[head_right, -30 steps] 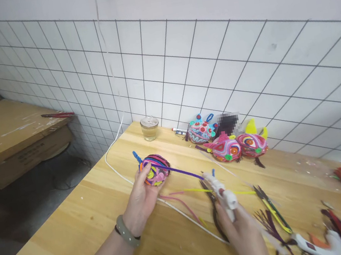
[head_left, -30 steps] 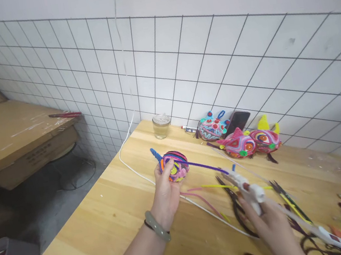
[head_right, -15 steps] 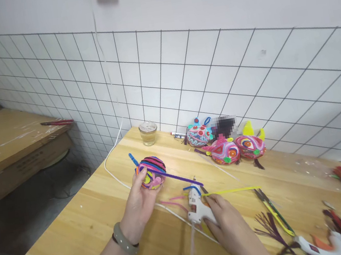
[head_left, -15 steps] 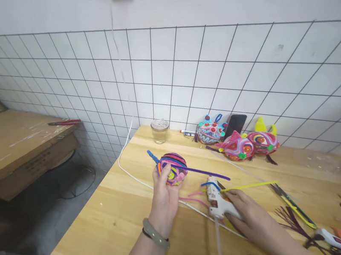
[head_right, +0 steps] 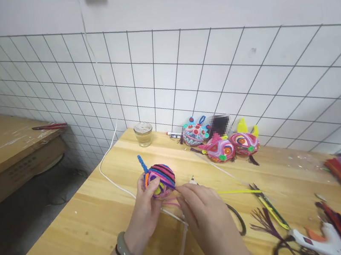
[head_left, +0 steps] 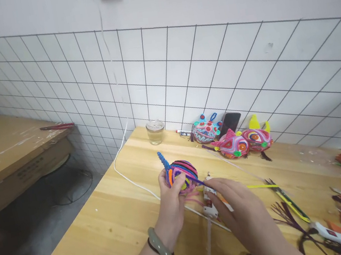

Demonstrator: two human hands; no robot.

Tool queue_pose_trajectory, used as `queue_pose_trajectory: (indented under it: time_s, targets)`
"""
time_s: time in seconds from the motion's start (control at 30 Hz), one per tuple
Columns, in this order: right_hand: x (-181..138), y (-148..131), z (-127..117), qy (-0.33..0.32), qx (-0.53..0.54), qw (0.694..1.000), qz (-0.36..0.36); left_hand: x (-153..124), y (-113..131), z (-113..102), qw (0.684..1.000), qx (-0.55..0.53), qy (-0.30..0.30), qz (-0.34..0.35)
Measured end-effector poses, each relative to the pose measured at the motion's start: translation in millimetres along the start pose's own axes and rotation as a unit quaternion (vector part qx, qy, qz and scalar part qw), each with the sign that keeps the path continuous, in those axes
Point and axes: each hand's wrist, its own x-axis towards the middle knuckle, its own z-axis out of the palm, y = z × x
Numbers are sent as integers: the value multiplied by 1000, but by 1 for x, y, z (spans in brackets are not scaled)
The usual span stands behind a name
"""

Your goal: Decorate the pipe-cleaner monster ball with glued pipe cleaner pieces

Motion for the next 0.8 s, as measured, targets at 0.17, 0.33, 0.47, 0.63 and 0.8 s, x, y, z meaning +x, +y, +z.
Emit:
queue_pose_trajectory:
  time_s: [0.17, 0.33, 0.47, 0.63, 0.8]
  targets:
    - [0, -10, 19, 4, -18, 1000, -8, 0, -1, 0, 1000, 15, 1, 2]
    - [7, -18, 25, 28, -9, 1000, -10, -2, 0, 2, 999, 34, 27, -13]
    - [9, -23, 34, 48, 30, 998, 18, -3, 1, 2, 998, 34, 40, -16]
    - [5, -24, 41, 48, 91, 994, 41, -2, 0, 2, 998, 32, 55, -12]
    - [3, -25, 44, 43, 127, 989, 60, -1, -3, 0, 998, 31, 60, -14]
